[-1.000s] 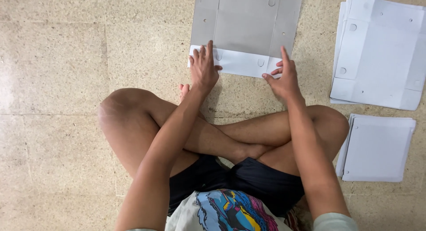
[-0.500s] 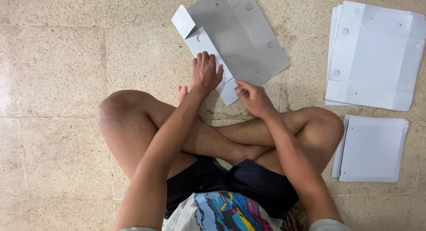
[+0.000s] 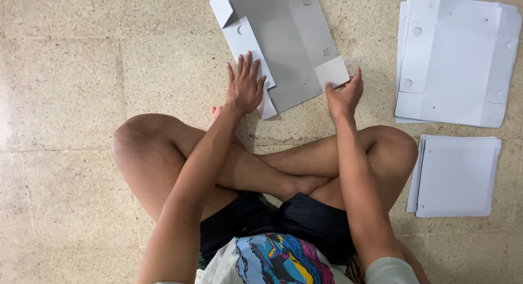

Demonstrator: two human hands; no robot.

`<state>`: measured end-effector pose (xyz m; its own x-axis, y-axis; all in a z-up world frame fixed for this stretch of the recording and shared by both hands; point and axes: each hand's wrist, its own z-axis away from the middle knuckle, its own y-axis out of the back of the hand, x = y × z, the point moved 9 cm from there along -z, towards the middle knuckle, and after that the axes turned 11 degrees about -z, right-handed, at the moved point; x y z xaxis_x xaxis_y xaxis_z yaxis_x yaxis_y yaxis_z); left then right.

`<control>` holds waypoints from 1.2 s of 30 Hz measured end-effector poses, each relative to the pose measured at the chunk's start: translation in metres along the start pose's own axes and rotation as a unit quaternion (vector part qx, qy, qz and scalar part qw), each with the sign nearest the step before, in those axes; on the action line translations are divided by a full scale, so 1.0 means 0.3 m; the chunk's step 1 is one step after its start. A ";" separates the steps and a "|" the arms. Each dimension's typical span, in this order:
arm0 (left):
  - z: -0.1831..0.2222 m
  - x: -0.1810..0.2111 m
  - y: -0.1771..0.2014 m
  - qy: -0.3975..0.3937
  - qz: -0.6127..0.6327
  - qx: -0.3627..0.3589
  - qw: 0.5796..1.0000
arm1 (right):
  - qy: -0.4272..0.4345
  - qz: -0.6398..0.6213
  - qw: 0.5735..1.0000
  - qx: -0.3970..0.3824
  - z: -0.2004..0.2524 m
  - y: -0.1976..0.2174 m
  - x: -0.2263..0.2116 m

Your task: Assembling a cardboard box from a flat template by folding and tucking flaps.

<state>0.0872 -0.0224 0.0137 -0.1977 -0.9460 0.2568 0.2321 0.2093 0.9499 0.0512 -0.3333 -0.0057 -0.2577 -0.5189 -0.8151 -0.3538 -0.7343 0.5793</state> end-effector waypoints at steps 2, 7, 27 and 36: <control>0.011 0.028 0.001 0.001 -0.076 -0.008 0.997 | 0.001 -0.036 0.999 0.010 0.027 -0.006 -0.033; -0.003 0.068 -0.046 -0.031 -0.220 0.005 0.975 | 0.123 -0.044 0.986 -0.102 0.156 -0.062 -0.267; 0.029 0.181 -0.068 -0.203 -0.153 -0.040 0.966 | 0.274 0.199 0.911 -0.237 0.263 -0.223 -0.270; 0.049 0.235 -0.097 -0.249 -0.179 -0.089 0.948 | -0.029 -0.042 0.998 -0.034 0.053 -0.035 -0.135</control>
<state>0.0525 -0.0914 0.0068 -0.7093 -0.7047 0.0180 0.2134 -0.1903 0.9582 0.0511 -0.2976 0.0214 -0.2828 -0.4289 -0.8579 -0.3144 -0.8036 0.5054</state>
